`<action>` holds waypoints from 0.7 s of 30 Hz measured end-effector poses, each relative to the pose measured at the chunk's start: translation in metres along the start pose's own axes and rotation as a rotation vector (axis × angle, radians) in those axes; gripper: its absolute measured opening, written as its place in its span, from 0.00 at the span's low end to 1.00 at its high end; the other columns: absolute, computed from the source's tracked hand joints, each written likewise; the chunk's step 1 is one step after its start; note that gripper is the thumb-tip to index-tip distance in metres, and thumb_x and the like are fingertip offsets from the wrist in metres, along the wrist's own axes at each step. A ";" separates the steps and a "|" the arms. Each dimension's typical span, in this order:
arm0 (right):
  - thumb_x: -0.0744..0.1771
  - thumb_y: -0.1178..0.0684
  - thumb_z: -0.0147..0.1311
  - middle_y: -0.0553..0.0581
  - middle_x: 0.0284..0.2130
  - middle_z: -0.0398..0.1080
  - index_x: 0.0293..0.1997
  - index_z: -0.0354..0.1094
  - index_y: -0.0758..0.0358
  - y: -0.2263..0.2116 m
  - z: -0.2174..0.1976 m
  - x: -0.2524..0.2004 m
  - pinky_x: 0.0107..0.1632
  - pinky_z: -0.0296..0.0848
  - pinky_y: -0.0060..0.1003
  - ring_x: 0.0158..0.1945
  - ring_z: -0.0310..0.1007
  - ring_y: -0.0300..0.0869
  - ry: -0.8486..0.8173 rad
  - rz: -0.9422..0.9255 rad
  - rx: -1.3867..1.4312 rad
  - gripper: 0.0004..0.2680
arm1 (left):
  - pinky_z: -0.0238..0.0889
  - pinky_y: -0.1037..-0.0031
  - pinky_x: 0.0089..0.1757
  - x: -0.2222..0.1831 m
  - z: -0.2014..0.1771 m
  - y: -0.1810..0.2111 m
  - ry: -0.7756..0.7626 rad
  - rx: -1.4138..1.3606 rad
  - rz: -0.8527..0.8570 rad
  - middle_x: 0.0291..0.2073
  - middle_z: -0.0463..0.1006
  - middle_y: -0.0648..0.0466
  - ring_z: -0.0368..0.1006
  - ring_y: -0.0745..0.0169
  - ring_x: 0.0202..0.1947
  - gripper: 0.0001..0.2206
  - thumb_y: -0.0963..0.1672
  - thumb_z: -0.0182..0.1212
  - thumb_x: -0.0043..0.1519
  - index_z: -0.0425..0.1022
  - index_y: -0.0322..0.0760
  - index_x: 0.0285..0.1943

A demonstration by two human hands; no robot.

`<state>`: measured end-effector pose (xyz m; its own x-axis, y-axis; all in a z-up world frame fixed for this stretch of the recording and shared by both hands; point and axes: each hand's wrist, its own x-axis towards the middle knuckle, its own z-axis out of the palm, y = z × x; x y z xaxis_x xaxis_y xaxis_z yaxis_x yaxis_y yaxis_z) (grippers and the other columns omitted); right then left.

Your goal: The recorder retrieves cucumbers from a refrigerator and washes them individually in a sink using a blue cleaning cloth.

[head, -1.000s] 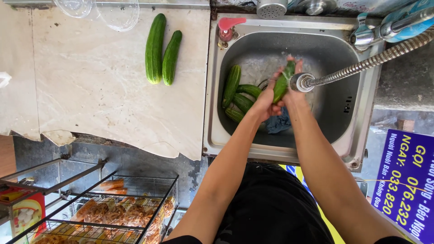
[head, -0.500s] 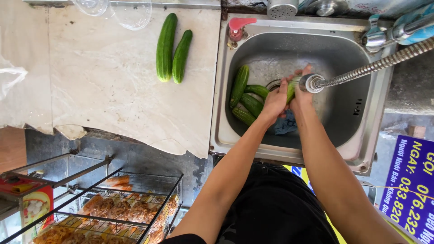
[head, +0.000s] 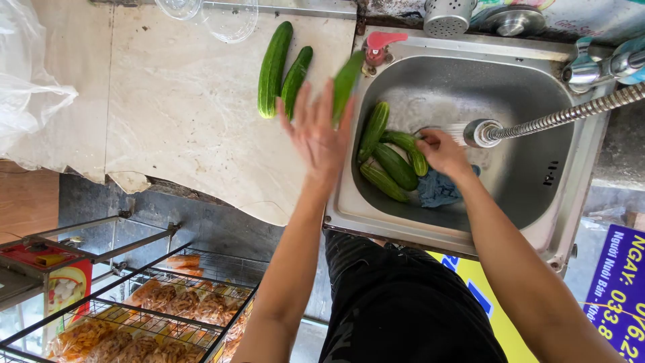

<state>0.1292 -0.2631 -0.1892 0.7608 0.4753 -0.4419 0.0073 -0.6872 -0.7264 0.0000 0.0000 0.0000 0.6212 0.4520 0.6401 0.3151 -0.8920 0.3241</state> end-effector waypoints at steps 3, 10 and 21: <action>0.66 0.40 0.61 0.65 0.47 0.75 0.64 0.67 0.57 -0.020 0.007 -0.012 0.52 0.74 0.46 0.48 0.77 0.52 -0.030 -0.121 -0.240 0.22 | 0.32 0.43 0.71 0.004 0.010 -0.042 0.013 0.119 -0.023 0.58 0.78 0.50 0.61 0.49 0.71 0.20 0.51 0.69 0.65 0.76 0.40 0.61; 0.65 0.41 0.61 0.66 0.51 0.74 0.67 0.64 0.56 -0.033 -0.001 -0.018 0.54 0.72 0.49 0.53 0.74 0.58 -0.066 -0.133 -0.295 0.24 | 0.44 0.32 0.62 0.024 0.000 -0.061 -0.184 0.147 -0.217 0.73 0.52 0.37 0.51 0.30 0.72 0.39 0.57 0.71 0.54 0.63 0.49 0.74; 0.73 0.45 0.49 0.57 0.42 0.71 0.57 0.65 0.61 0.010 -0.045 -0.006 0.35 0.68 0.30 0.37 0.70 0.39 -0.177 0.380 1.305 0.12 | 0.42 0.30 0.63 0.025 -0.022 -0.110 -0.185 0.235 -0.138 0.74 0.51 0.36 0.47 0.29 0.73 0.41 0.62 0.73 0.58 0.63 0.47 0.76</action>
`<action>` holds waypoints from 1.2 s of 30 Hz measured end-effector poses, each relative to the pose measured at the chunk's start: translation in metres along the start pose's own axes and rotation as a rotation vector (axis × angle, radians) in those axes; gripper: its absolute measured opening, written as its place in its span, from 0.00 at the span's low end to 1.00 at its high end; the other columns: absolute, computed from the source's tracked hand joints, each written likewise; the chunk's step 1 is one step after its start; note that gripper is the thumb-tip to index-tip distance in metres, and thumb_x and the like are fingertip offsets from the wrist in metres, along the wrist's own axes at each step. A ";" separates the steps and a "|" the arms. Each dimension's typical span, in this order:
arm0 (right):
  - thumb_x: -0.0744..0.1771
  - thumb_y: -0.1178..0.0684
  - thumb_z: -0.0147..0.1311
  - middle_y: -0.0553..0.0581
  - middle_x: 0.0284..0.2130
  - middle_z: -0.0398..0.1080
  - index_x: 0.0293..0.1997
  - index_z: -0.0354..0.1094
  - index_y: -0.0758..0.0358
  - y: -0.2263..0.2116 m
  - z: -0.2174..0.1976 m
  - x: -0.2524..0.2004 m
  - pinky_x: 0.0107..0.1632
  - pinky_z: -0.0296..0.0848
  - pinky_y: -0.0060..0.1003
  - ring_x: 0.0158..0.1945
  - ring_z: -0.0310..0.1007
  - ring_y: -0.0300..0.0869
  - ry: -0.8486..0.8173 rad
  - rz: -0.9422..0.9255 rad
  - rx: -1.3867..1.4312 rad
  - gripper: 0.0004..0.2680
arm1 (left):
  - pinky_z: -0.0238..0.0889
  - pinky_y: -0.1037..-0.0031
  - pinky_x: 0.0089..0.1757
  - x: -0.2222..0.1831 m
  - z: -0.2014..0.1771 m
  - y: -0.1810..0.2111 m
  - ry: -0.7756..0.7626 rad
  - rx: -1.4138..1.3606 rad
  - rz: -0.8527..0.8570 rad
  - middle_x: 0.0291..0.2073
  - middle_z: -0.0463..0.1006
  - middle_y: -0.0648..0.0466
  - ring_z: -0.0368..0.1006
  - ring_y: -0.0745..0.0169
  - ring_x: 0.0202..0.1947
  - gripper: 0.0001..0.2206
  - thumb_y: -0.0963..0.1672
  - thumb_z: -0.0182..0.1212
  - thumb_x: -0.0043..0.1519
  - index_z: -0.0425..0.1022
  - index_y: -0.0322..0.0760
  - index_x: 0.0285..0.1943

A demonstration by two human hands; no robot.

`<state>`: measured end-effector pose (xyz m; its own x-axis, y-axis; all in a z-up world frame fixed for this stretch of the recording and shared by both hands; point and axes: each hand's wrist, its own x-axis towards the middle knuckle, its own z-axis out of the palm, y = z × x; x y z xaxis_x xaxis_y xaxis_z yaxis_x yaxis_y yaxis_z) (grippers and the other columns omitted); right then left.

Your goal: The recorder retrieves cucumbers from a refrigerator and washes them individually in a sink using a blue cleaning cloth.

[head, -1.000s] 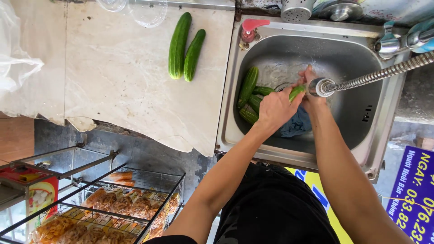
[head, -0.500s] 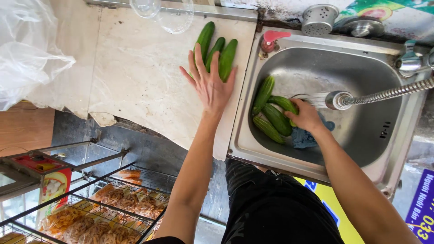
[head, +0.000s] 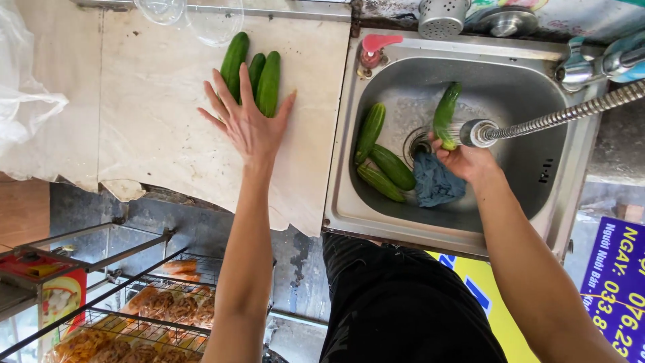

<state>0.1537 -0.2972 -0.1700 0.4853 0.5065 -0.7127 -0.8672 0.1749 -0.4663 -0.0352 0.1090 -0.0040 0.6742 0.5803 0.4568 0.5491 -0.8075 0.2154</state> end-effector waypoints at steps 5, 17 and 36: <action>0.73 0.42 0.42 0.60 0.36 0.70 0.54 0.66 0.65 0.001 0.008 -0.006 0.26 0.58 0.26 0.24 0.61 0.34 -0.107 0.136 0.352 0.15 | 0.43 0.39 0.70 -0.037 -0.001 0.097 0.083 -0.348 0.096 0.76 0.55 0.39 0.48 0.37 0.77 0.32 0.51 0.70 0.64 0.62 0.43 0.76; 0.73 0.36 0.41 0.50 0.21 0.61 0.47 0.60 0.50 0.021 0.029 -0.059 0.17 0.45 0.26 0.15 0.49 0.30 0.079 0.035 -0.225 0.12 | 0.67 0.62 0.35 -0.130 0.197 0.279 -1.015 -1.203 -0.690 0.32 0.79 0.44 0.74 0.55 0.32 0.21 0.52 0.63 0.64 0.77 0.26 0.44; 0.68 0.51 0.68 0.52 0.36 0.72 0.46 0.72 0.66 -0.033 0.032 -0.047 0.42 0.70 0.35 0.38 0.70 0.37 0.284 -0.753 -0.665 0.10 | 0.39 0.79 0.10 -0.124 0.182 0.252 -1.835 -1.389 -1.043 0.06 0.54 0.66 0.45 0.75 0.03 0.33 0.60 0.40 0.67 0.79 0.33 0.28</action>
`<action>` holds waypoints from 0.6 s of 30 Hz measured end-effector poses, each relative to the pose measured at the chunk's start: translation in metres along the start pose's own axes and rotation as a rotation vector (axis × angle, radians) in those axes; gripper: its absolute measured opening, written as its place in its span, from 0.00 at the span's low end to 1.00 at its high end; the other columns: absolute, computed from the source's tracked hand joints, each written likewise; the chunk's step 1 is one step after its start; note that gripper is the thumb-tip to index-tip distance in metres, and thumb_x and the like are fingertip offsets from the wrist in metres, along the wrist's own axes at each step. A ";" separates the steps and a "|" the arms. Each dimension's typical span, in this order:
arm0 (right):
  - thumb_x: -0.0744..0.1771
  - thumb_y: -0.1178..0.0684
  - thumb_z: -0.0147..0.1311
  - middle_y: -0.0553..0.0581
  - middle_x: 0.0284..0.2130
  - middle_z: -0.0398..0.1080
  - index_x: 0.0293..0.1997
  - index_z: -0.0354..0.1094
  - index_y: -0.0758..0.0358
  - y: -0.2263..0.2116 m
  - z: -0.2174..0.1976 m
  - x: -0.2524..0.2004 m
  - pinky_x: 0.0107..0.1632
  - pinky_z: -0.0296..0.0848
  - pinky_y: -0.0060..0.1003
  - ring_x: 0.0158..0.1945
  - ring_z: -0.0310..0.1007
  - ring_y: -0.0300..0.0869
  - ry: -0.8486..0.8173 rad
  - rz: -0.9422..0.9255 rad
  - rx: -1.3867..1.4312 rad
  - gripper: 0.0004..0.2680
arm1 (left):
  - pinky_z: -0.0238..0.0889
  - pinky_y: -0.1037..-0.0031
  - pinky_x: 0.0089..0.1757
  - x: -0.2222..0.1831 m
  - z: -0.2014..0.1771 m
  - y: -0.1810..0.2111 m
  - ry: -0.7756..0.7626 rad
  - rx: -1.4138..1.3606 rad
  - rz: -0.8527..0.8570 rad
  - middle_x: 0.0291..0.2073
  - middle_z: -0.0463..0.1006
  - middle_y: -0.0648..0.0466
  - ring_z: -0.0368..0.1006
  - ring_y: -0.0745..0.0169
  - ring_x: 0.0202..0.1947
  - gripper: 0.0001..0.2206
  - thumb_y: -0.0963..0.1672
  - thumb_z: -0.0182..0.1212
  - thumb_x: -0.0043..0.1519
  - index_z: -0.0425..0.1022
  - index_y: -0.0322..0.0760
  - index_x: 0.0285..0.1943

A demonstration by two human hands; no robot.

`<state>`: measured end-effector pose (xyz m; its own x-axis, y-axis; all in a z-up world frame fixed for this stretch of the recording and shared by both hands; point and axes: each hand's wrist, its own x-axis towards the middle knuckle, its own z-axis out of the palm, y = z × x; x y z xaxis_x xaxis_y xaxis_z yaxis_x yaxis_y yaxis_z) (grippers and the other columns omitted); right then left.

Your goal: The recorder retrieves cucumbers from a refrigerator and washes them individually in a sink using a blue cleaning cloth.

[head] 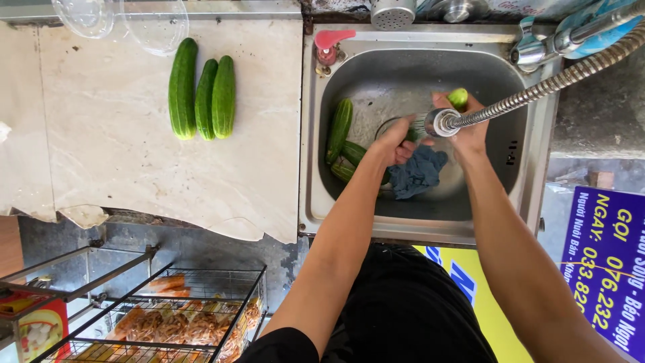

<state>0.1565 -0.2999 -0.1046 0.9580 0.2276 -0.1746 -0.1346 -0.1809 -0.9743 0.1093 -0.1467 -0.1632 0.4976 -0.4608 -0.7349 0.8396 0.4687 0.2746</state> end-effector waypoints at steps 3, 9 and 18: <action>0.69 0.49 0.68 0.63 0.41 0.68 0.54 0.68 0.68 0.027 0.020 0.004 0.47 0.66 0.46 0.44 0.64 0.47 0.157 -0.145 -0.445 0.14 | 0.42 0.75 0.10 0.085 -0.044 -0.039 -0.467 -0.309 -0.092 0.07 0.57 0.63 0.48 0.69 0.05 0.30 0.60 0.42 0.68 0.70 0.42 0.20; 0.70 0.51 0.60 0.67 0.59 0.61 0.71 0.50 0.66 0.041 0.046 0.008 0.61 0.64 0.52 0.61 0.62 0.49 0.165 -0.461 -0.416 0.24 | 0.53 0.70 0.31 0.115 -0.031 -0.085 0.973 0.748 0.972 0.20 0.70 0.54 0.58 0.73 0.25 0.27 0.54 0.41 0.80 0.79 0.36 0.36; 0.74 0.33 0.45 0.50 0.27 0.62 0.37 0.63 0.61 0.142 0.020 0.046 0.36 0.64 0.34 0.32 0.61 0.38 0.140 0.201 0.467 0.20 | 0.60 0.66 0.19 0.017 0.021 -0.032 0.218 -0.170 0.292 0.24 0.77 0.47 0.75 0.52 0.22 0.29 0.59 0.36 0.72 0.70 0.30 0.51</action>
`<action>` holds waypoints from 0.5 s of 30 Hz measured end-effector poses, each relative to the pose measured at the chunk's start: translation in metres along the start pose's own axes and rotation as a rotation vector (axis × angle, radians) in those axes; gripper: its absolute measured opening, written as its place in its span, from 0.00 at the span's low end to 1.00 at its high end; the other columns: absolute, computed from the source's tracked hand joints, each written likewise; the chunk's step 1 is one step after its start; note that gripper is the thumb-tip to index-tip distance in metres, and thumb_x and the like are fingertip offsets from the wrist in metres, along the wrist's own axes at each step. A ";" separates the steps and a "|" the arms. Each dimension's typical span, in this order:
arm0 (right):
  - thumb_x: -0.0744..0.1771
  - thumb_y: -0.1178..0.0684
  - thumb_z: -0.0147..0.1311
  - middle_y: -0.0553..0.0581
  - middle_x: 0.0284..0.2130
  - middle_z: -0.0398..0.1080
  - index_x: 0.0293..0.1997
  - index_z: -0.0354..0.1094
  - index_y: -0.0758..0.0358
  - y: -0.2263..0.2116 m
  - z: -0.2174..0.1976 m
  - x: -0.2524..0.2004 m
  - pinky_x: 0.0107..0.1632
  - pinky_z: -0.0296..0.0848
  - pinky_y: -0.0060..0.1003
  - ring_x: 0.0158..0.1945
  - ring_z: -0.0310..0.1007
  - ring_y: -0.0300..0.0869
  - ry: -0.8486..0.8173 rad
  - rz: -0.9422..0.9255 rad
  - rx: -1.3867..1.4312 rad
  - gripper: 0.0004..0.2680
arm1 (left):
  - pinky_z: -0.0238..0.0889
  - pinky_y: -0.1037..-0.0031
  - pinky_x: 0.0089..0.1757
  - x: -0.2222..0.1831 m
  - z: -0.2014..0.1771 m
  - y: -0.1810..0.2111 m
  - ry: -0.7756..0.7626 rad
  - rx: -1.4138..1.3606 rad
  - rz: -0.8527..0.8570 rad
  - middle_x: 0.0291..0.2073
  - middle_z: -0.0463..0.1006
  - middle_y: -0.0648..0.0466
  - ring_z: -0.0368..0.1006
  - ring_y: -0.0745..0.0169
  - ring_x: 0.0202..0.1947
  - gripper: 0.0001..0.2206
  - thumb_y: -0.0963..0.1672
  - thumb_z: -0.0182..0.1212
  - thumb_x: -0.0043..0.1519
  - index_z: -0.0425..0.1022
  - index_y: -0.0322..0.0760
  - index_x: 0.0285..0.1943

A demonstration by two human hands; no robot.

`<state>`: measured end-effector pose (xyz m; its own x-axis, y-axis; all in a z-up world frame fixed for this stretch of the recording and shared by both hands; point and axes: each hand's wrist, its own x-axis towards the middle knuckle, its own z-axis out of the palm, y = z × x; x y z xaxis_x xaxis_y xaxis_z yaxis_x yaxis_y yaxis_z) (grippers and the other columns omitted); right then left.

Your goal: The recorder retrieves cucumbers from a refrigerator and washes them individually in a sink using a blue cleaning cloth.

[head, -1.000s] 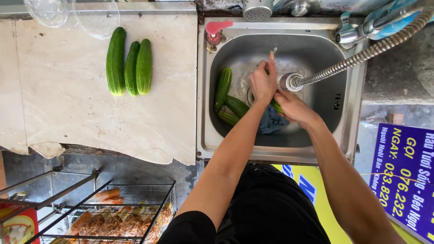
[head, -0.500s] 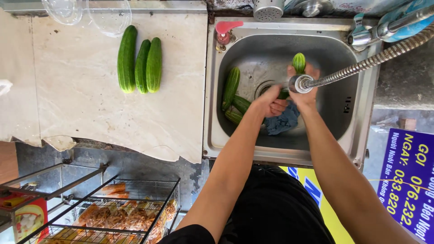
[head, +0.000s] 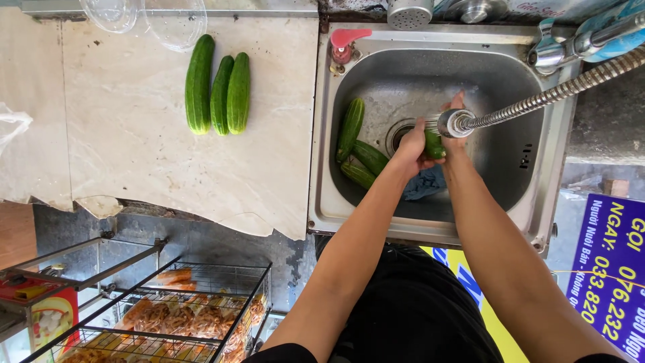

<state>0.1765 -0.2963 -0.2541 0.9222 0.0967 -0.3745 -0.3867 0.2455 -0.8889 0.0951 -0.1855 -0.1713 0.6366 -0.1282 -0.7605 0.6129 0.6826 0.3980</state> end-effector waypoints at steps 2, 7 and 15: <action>0.74 0.33 0.44 0.50 0.29 0.66 0.36 0.66 0.62 -0.005 0.005 -0.003 0.39 0.67 0.34 0.34 0.64 0.39 -0.019 0.006 0.008 0.20 | 0.66 0.59 0.23 0.004 0.004 -0.002 0.110 0.078 0.026 0.28 0.77 0.47 0.77 0.49 0.27 0.28 0.58 0.40 0.73 0.70 0.28 0.52; 0.73 0.37 0.47 0.59 0.41 0.72 0.46 0.68 0.73 -0.037 0.048 -0.048 0.49 0.72 0.41 0.45 0.70 0.46 -0.064 -0.357 -0.372 0.20 | 0.68 0.47 0.43 0.000 -0.003 0.003 0.624 0.917 0.666 0.37 0.82 0.33 0.77 0.29 0.41 0.24 0.53 0.43 0.75 0.82 0.34 0.46; 0.72 0.43 0.55 0.53 0.41 0.69 0.52 0.65 0.62 -0.006 0.013 -0.016 0.48 0.71 0.40 0.44 0.69 0.40 -0.134 -0.045 -0.132 0.13 | 0.61 0.47 0.52 -0.055 0.031 0.011 0.356 0.756 0.564 0.51 0.77 0.31 0.70 0.24 0.53 0.24 0.50 0.45 0.67 0.65 0.37 0.70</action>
<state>0.1644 -0.2867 -0.2389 0.9276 0.2184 -0.3030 -0.3345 0.1248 -0.9341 0.0819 -0.1934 -0.1091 0.8241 0.3798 -0.4203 0.4799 -0.0739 0.8742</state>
